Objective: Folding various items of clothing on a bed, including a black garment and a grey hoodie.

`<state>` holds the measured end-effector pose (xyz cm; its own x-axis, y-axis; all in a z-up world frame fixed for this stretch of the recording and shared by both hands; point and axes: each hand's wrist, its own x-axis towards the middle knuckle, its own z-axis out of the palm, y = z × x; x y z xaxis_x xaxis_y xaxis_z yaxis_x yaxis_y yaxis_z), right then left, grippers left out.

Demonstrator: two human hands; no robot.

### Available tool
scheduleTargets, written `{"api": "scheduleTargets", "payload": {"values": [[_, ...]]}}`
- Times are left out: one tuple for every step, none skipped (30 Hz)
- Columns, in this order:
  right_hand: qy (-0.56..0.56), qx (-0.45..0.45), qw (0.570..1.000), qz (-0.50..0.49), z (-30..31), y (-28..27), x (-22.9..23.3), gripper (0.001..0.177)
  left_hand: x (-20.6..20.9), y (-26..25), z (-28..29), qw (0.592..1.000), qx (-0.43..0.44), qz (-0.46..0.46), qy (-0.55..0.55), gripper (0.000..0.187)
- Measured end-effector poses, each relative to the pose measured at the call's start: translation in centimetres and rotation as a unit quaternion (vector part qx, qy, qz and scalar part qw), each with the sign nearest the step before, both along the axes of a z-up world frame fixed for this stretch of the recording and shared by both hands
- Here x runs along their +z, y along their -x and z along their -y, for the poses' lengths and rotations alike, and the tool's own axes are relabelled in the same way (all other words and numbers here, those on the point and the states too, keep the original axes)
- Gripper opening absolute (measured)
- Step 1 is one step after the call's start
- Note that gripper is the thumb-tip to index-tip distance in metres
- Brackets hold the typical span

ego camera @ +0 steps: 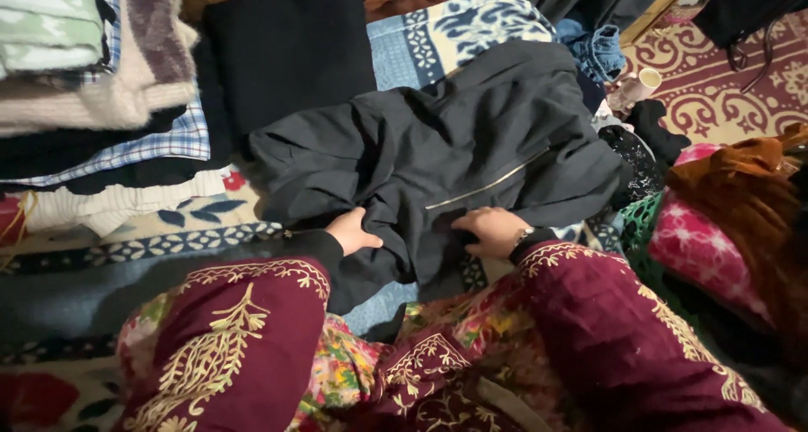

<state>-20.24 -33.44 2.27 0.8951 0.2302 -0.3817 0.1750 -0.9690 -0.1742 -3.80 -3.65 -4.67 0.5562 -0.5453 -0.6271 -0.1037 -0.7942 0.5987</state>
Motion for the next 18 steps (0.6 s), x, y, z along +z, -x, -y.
{"api": "scheduleTargets", "payload": {"values": [[0.001, -0.001, 1.000, 0.000, -0.4, -0.1, -0.2, 0.054, -1.3, -0.3, 0.1, 1.000, -0.001, 0.000, 0.001, 0.100], [-0.062, -0.004, 0.998, -0.010, -0.8, -0.1, -0.5, 0.055, -2.6, -0.5, 0.2, 0.999, -0.021, 0.032, 0.026, 0.060], [-0.125, -0.008, 0.992, -0.020, -1.1, -0.1, -0.7, 0.057, -4.0, -0.7, 0.5, 0.996, -0.043, 0.063, 0.050, 0.024], [-0.123, -0.010, 0.992, -0.020, -1.7, 0.2, -0.5, 0.057, -3.4, -0.4, 0.8, 0.996, -0.045, 0.063, 0.052, 0.024], [-0.179, -0.012, 0.984, -0.011, -2.2, 0.3, -0.3, 0.060, -2.8, -0.3, 1.2, 0.995, -0.027, 0.056, 0.073, 0.021], [-0.234, -0.014, 0.972, -0.001, -2.6, 0.4, 0.0, 0.062, -2.1, -0.1, 1.6, 0.994, -0.008, 0.049, 0.094, 0.021], [-0.232, -0.018, 0.972, 0.001, -2.5, 0.2, 1.8, 0.062, -0.4, -0.1, 1.1, 0.994, -0.013, 0.050, 0.096, 0.021], [-0.238, -0.046, 0.970, 0.025, -2.4, 0.0, 3.7, 0.057, 1.3, -0.1, 0.7, 0.993, -0.019, 0.074, 0.095, 0.017], [-0.242, -0.074, 0.966, 0.049, -2.2, 0.0, 5.5, 0.052, 2.9, 0.0, 0.4, 0.990, -0.026, 0.099, 0.096, 0.018], [-0.240, -0.080, 0.966, 0.052, 0.2, 0.3, 4.8, 0.052, 3.5, 0.1, 0.2, 0.990, -0.033, 0.099, 0.099, 0.018], [-0.195, -0.183, 0.961, 0.067, 2.7, 0.8, 4.0, 0.050, 4.0, 0.4, 0.0, 0.989, -0.053, 0.123, 0.064, 0.012], [-0.148, -0.283, 0.944, 0.082, 5.2, 1.4, 3.2, 0.049, 4.5, 0.7, -0.2, 0.986, -0.073, 0.148, 0.030, 0.017], [-0.147, -0.289, 0.943, 0.081, 7.5, 2.3, 2.3, 0.049, 3.4, 0.9, 0.0, 0.986, -0.079, 0.146, 0.031, 0.017], [-0.127, -0.367, 0.916, 0.100, 9.8, 3.3, 1.4, 0.044, 2.3, 1.1, 0.3, 0.973, -0.119, 0.199, 0.019, 0.031], [-0.105, -0.441, 0.883, 0.118, 12.1, 4.2, 0.5, 0.039, 1.2, 1.2, 0.4, 0.955, -0.157, 0.251, 0.007, 0.045], [-0.104, -0.445, 0.882, 0.117, 12.7, 5.0, -0.2, 0.039, 3.3, 2.3, 0.6, 0.955, -0.161, 0.249, 0.008, 0.045], [-0.298, -0.569, 0.749, 0.166, 13.4, 5.7, -0.9, 0.044, 5.6, 3.2, 0.8, 0.934, -0.167, 0.316, 0.024, 0.042], [-0.470, -0.650, 0.561, 0.203, 14.1, 6.4, -1.6, 0.049, 7.8, 4.1, 1.0, 0.908, -0.172, 0.381, 0.039, 0.040]]}}
